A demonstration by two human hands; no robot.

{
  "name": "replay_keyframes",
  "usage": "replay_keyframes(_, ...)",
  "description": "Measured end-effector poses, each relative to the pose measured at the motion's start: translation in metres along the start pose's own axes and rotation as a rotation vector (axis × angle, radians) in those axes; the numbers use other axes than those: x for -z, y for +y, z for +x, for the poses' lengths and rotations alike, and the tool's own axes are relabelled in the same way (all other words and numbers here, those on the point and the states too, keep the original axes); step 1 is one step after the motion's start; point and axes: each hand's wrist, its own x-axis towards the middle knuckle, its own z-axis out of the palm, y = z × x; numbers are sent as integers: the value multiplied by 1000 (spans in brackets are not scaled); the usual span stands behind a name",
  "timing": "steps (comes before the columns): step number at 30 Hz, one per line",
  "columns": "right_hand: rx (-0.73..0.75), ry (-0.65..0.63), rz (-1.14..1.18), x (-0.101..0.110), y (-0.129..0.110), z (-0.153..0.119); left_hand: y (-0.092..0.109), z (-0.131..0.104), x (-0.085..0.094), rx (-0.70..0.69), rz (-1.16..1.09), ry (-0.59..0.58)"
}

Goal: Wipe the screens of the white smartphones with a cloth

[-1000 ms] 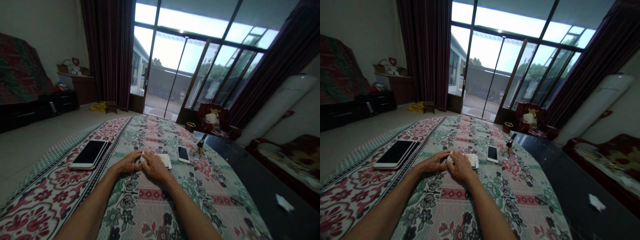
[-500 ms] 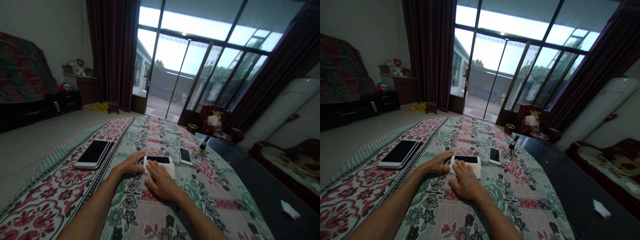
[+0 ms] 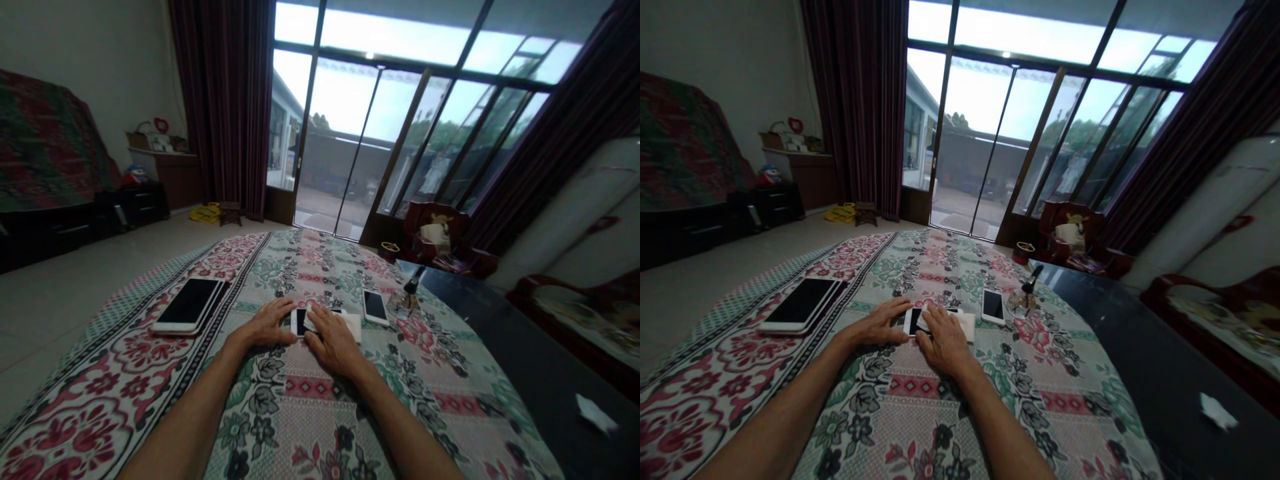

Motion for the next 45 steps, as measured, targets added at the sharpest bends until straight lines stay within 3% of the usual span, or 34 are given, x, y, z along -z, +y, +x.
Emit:
replay_keyframes(6, -34, 11, -17, 0, 2, -5, 2, 1, -1, 7, 16, 27)
replay_keyframes(16, 154, -6, 17, 9, -23, -21, 6, -2, 5, 15, 61, -31)
replay_keyframes(20, 159, -7, 15, 9, -15, -12, 7, -1, 4, 15, 78, -32)
replay_keyframes(26, -16, 53, -60, 8, 9, -3, 14, -2, 5, 48, 118, -45)
replay_keyframes(30, -55, 59, -86, 6, 12, -7, 14, -3, 6, 56, 120, -54)
replay_keyframes(39, 121, 23, -13, 4, -16, -18, 10, -1, 3, 28, 122, -25)
replay_keyframes(45, 117, 14, 5, 7, 1, -6, 3, 0, 0, -19, 103, 3)
